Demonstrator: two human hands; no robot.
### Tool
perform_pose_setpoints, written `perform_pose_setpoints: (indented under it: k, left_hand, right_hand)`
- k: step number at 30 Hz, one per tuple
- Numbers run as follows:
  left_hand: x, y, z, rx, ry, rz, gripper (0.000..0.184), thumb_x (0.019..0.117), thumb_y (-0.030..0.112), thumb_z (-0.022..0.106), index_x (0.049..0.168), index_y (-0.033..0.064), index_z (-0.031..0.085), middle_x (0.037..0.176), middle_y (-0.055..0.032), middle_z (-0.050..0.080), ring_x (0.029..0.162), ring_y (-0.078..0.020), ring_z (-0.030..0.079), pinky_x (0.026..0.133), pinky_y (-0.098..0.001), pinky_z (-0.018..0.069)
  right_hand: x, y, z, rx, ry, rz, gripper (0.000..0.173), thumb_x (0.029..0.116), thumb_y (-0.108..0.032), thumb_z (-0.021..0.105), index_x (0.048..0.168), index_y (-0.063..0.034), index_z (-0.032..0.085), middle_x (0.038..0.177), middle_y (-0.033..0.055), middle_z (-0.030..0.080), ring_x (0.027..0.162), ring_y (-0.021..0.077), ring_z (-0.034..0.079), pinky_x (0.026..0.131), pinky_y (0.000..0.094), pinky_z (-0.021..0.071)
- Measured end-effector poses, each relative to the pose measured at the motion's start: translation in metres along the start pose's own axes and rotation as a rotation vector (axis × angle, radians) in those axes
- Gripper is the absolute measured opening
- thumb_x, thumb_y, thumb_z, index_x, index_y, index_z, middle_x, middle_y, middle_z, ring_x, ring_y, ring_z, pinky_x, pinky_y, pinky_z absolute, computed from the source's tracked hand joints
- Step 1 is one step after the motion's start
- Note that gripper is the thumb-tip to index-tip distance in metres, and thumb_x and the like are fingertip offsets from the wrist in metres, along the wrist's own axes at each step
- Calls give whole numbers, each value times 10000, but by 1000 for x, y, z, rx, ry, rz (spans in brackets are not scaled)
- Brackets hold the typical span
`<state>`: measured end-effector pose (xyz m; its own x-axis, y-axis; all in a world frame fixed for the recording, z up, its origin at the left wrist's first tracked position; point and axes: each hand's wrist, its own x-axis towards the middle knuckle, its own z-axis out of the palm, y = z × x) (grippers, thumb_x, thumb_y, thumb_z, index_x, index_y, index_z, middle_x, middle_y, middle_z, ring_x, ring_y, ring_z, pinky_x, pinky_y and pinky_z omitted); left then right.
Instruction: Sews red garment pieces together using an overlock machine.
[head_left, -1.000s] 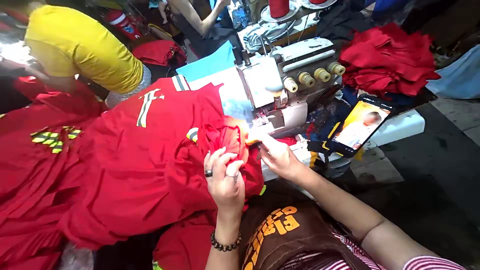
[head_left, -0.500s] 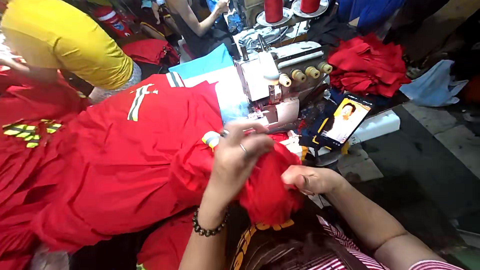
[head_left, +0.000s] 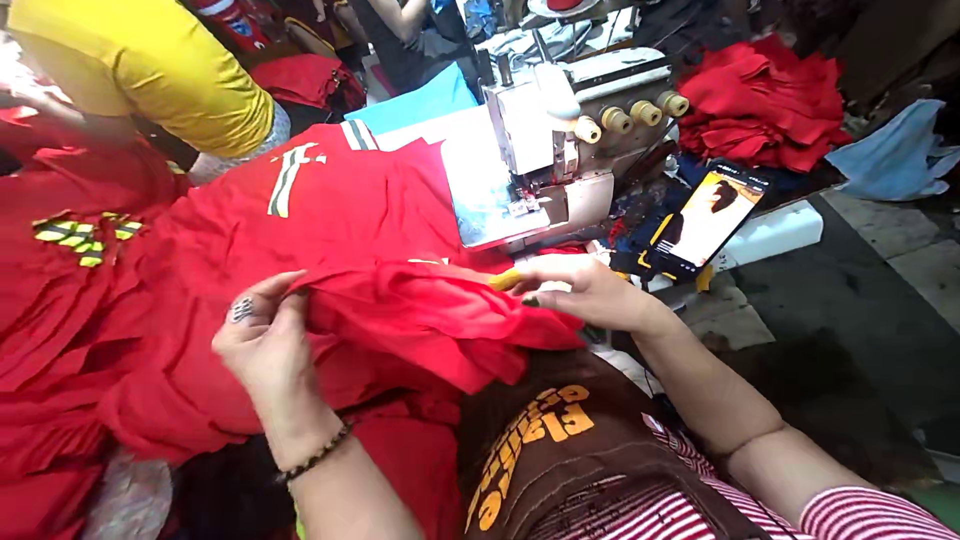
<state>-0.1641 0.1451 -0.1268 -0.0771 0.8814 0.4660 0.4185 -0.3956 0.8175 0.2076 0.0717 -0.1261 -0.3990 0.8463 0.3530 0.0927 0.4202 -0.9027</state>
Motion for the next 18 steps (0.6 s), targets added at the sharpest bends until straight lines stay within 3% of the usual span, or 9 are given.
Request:
perform_pose_setpoints:
  k: [3, 6, 8, 11, 13, 16, 17, 18]
  left_hand:
    - [-2, -55, -11, 137, 80, -181, 207, 955, 5, 639, 1146, -66, 677, 1081, -77, 697, 945, -4, 639, 875, -209, 531]
    - [-11, -71, -4, 86, 143, -221, 181, 933, -21, 661, 1107, -65, 684, 1023, -51, 713, 916, 1, 657, 852, -200, 548]
    - [-13, -70, -2, 48, 159, -243, 222, 890, -49, 694, 1110, -47, 673, 1009, -13, 711, 898, 4, 658, 835, -204, 556]
    - [-11, -69, -1, 7, 175, -273, 247, 854, -66, 718, 1087, -16, 651, 956, 34, 692, 833, 8, 650, 777, -204, 562]
    - [-10, -67, -9, -45, 180, -254, 196, 874, -57, 695, 1054, 3, 646, 933, 52, 689, 833, -9, 658, 790, -226, 571]
    - [-7, -31, -58, -1, 208, -125, 215, 944, 31, 661, 1156, 7, 635, 1026, 29, 681, 930, -42, 653, 883, -283, 564]
    - [-13, -16, -92, 33, 146, -16, 226, 986, 81, 628, 1197, 1, 631, 1065, -7, 688, 969, -70, 659, 894, -304, 565]
    - [-23, -9, -136, 79, -26, 143, 267, 1041, 116, 538, 1244, -40, 612, 1112, -58, 687, 1009, -91, 656, 886, -300, 554]
  right_hand:
    - [-3, 32, 1, 177, 223, 166, 202, 1001, 16, 550, 1134, 14, 703, 1036, 92, 739, 886, 146, 720, 807, 306, 623]
    - [-16, 59, 3, 19, 368, 310, 156, 991, -16, 587, 1088, -36, 707, 996, 56, 739, 819, 120, 714, 749, 293, 616]
    - [-27, 69, 12, -189, 348, 314, 142, 951, -51, 656, 1075, -50, 725, 997, 54, 723, 832, 115, 691, 768, 315, 599]
    - [-41, 87, 31, -677, 179, 251, 184, 930, -176, 711, 1085, -78, 731, 1051, 135, 685, 992, 288, 669, 862, 510, 556]
    - [-46, 91, 37, -801, 172, 237, 152, 948, -163, 681, 1027, -41, 724, 1033, 177, 682, 1011, 353, 671, 865, 554, 545]
    - [-35, 59, 17, -667, 220, 258, 198, 974, -131, 661, 1101, 21, 671, 920, 176, 704, 845, 329, 715, 781, 535, 592]
    - [-28, 38, 7, -609, 224, 245, 203, 965, -109, 671, 1123, 13, 640, 857, 161, 695, 762, 312, 706, 713, 526, 592]
    - [-22, 13, -3, -571, 220, 187, 209, 954, -97, 684, 1132, -4, 627, 814, 124, 690, 703, 266, 693, 662, 483, 590]
